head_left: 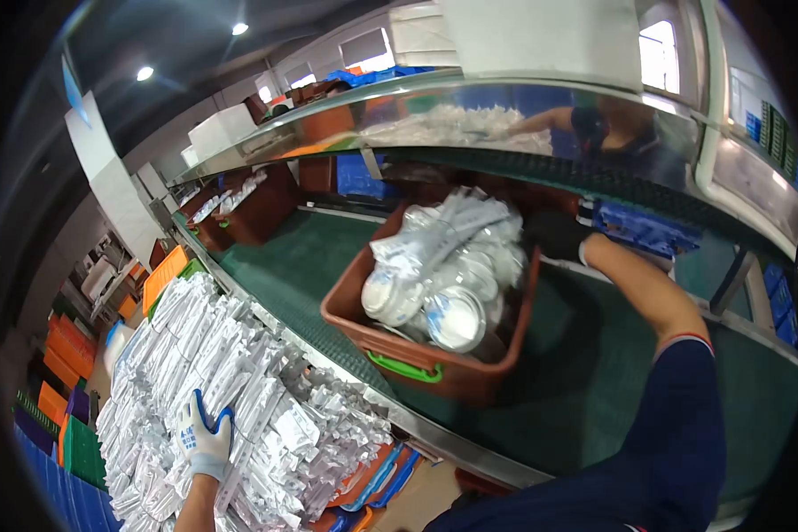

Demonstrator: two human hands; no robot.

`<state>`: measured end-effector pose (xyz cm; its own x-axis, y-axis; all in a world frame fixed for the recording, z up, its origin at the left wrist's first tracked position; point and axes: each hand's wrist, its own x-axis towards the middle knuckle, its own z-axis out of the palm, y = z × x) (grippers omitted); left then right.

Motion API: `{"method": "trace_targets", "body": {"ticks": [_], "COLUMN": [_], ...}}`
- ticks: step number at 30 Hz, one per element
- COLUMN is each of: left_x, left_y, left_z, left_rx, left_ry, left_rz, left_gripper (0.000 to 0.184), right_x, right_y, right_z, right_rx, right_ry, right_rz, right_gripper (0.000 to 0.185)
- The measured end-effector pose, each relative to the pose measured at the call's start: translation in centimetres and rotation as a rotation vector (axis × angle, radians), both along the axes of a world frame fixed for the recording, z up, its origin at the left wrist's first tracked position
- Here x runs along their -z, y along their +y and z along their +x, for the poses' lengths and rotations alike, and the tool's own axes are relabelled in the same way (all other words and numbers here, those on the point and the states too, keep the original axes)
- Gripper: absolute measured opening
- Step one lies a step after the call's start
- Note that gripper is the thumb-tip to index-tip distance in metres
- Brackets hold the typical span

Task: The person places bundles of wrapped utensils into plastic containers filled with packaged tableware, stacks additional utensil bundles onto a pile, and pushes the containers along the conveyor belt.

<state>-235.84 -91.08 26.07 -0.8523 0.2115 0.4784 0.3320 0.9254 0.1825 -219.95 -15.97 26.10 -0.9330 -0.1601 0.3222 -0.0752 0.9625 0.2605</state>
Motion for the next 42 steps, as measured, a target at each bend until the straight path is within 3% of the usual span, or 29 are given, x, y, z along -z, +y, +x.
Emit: {"method": "trace_targets", "body": {"ticks": [5, 8, 10, 15, 17, 23, 24, 29, 32, 33, 36, 37, 39, 42], "left_x": [0.1, 0.4, 0.4, -0.3, -0.2, -0.2, -0.5, -1.2, -0.7, -1.4, -1.7, -2.0, -2.3, -0.5], "left_y": [-0.2, -0.6, -0.4, 0.0, 0.1, -0.2, -0.1, -0.2, -0.5, -0.4, -0.6, -0.6, -0.7, -0.9], "left_z": [0.0, -0.4, -0.5, 0.1, 0.2, 0.0, 0.3, 0.7, 0.4, 0.9, 1.1, 1.2, 1.5, -0.7], "left_rx": [-0.017, -0.011, -0.009, -0.037, -0.041, -0.047, -0.052, -0.052, -0.046, -0.028, -0.015, -0.008, -0.004, 0.025], "left_ry": [0.109, 0.078, 0.089, 0.053, 0.064, 0.042, 0.028, -0.012, 0.043, -0.003, -0.068, -0.071, -0.101, -0.033], "left_rz": [-0.093, -0.073, -0.068, -0.088, -0.076, -0.09, -0.094, -0.115, -0.149, -0.127, -0.108, -0.106, -0.118, -0.137], "left_gripper": [0.078, 0.078, 0.078, 0.081, 0.081, 0.085, 0.083, 0.081, 0.076, 0.073, 0.077, 0.077, 0.079, 0.081], "right_x": [-0.4, 2.4, 3.3, 5.7, 7.1, 6.3, 6.2, 9.0, 6.9, 8.8, 7.3, 7.7, 4.3, 3.9], "right_y": [0.6, 1.6, 1.2, 1.7, 0.6, -8.6, -9.3, -8.2, -14.7, -15.0, -23.1, -25.0, -32.2, -36.9], "right_z": [5.6, 6.2, 6.2, 6.5, 6.9, 12.2, 12.9, 14.6, 17.3, 17.6, 19.6, 19.8, 20.7, 20.6], "right_rx": [-0.106, -0.1, 0.01, 0.067, 0.167, 0.441, 0.456, 0.611, 0.735, 0.632, 0.695, 0.612, 0.513, 0.439], "right_ry": [-0.047, 0.074, 0.244, 0.152, 0.356, 0.312, 0.371, 0.361, 0.306, 0.459, 0.428, 0.523, 0.421, 0.47], "right_rz": [0.109, -0.024, -0.127, -0.195, -0.142, -0.001, -0.111, -0.124, -0.18, -0.143, -0.222, -0.111, -0.313, -0.283], "right_gripper": [0.014, 0.012, 0.01, 0.006, 0.003, 0.009, 0.012, 0.025, 0.036, 0.03, 0.024, 0.019, 0.024, 0.025]}}
